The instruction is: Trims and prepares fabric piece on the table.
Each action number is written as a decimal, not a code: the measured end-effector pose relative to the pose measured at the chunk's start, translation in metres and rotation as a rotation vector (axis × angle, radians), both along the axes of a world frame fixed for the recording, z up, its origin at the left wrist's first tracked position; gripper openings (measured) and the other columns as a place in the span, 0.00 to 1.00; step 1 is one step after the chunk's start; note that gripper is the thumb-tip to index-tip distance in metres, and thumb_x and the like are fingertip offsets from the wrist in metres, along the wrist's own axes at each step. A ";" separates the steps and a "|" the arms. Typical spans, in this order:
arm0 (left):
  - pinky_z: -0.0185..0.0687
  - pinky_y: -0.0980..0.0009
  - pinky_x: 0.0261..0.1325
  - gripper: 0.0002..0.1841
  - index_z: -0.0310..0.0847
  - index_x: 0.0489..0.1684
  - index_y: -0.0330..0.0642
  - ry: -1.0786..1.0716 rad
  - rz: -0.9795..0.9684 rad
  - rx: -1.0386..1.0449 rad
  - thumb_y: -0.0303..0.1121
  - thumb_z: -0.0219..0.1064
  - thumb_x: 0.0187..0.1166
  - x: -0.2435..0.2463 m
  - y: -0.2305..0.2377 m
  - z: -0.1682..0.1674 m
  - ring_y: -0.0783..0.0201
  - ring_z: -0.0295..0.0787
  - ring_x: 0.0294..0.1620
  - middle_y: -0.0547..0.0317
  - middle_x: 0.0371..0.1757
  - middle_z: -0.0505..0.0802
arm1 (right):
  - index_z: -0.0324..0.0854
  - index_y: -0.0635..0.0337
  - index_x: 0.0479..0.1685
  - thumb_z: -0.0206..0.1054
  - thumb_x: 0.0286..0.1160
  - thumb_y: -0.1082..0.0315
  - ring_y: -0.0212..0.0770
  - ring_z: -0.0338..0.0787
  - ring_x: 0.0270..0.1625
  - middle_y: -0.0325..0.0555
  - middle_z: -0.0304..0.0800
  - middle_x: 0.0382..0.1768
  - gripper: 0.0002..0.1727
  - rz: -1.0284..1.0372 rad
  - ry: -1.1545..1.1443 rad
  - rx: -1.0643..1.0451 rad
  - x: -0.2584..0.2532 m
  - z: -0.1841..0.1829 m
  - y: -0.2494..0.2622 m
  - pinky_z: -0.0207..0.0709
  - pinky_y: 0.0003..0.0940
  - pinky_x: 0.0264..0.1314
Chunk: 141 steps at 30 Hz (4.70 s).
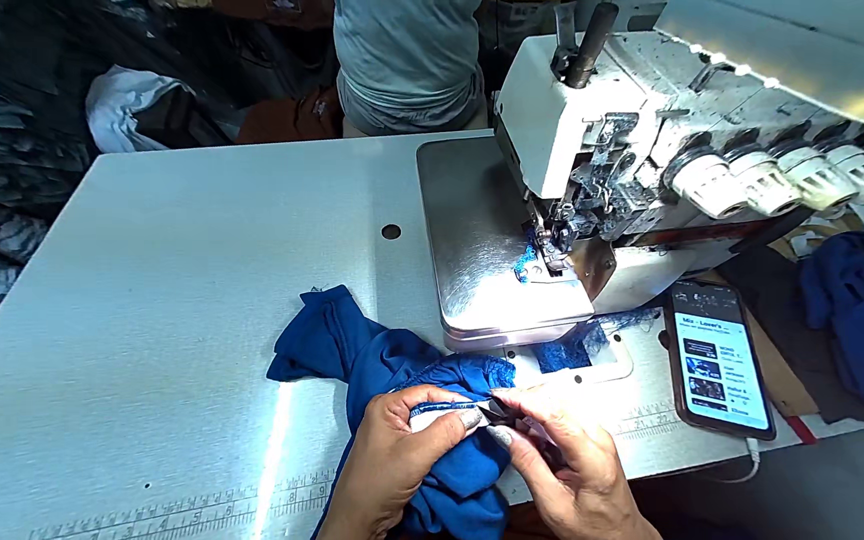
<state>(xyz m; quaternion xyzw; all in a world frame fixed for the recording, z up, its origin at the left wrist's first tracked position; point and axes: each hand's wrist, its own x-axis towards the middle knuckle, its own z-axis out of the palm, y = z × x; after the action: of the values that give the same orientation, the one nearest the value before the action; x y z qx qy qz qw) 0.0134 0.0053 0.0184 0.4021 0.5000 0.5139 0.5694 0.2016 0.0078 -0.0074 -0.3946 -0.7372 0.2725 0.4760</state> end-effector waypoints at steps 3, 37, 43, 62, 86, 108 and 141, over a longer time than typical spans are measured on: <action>0.89 0.80 0.42 0.04 0.95 0.32 0.41 0.010 0.005 0.008 0.25 0.77 0.63 0.001 0.000 0.000 0.75 0.93 0.35 0.61 0.31 0.96 | 0.88 0.64 0.59 0.66 0.80 0.68 0.26 0.90 0.48 0.47 0.94 0.48 0.15 0.002 -0.016 0.004 0.001 0.002 0.001 0.84 0.17 0.54; 0.89 0.80 0.42 0.03 0.95 0.32 0.42 0.023 0.004 0.037 0.26 0.77 0.64 0.001 -0.001 -0.002 0.74 0.93 0.34 0.61 0.31 0.97 | 0.90 0.60 0.58 0.66 0.78 0.65 0.22 0.86 0.41 0.43 0.92 0.43 0.15 -0.065 -0.063 -0.010 0.003 0.006 -0.002 0.81 0.14 0.44; 0.90 0.79 0.43 0.04 0.95 0.33 0.41 0.024 0.009 0.036 0.25 0.76 0.64 0.001 0.000 -0.002 0.74 0.94 0.35 0.60 0.32 0.97 | 0.90 0.60 0.58 0.66 0.78 0.65 0.22 0.87 0.41 0.43 0.92 0.44 0.15 -0.047 -0.065 -0.012 0.003 0.008 -0.002 0.82 0.15 0.43; 0.89 0.79 0.43 0.04 0.95 0.32 0.42 0.054 0.016 0.053 0.26 0.77 0.63 0.001 -0.001 -0.004 0.74 0.94 0.36 0.61 0.32 0.97 | 0.91 0.60 0.57 0.66 0.78 0.64 0.22 0.86 0.39 0.42 0.92 0.42 0.15 -0.066 -0.097 -0.012 0.001 0.009 -0.002 0.81 0.14 0.42; 0.89 0.79 0.47 0.05 0.95 0.35 0.43 0.086 -0.022 0.137 0.30 0.72 0.72 -0.003 0.000 -0.012 0.75 0.93 0.39 0.64 0.35 0.97 | 0.85 0.62 0.34 0.65 0.76 0.67 0.15 0.79 0.31 0.35 0.84 0.27 0.08 0.114 0.037 -0.251 0.004 0.022 0.008 0.71 0.09 0.35; 0.90 0.76 0.48 0.05 0.94 0.38 0.38 -0.199 0.024 0.003 0.24 0.72 0.72 0.004 0.002 -0.004 0.72 0.94 0.38 0.58 0.35 0.97 | 0.83 0.63 0.55 0.71 0.73 0.64 0.19 0.83 0.35 0.35 0.89 0.37 0.16 -0.070 0.163 -0.287 -0.004 0.018 0.007 0.79 0.14 0.39; 0.89 0.78 0.47 0.07 0.95 0.35 0.39 0.030 0.072 0.230 0.28 0.69 0.74 0.007 0.000 -0.018 0.74 0.93 0.40 0.61 0.36 0.96 | 0.90 0.60 0.63 0.62 0.79 0.62 0.29 0.81 0.30 0.44 0.88 0.37 0.20 -0.160 -0.354 -0.030 -0.006 0.026 -0.008 0.76 0.22 0.30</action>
<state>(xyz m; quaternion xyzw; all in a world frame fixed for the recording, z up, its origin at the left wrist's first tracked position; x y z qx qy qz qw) 0.0208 0.0052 -0.0001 0.4540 0.4604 0.5818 0.4933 0.1952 0.0002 0.0190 -0.5008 -0.7716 0.1709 0.3531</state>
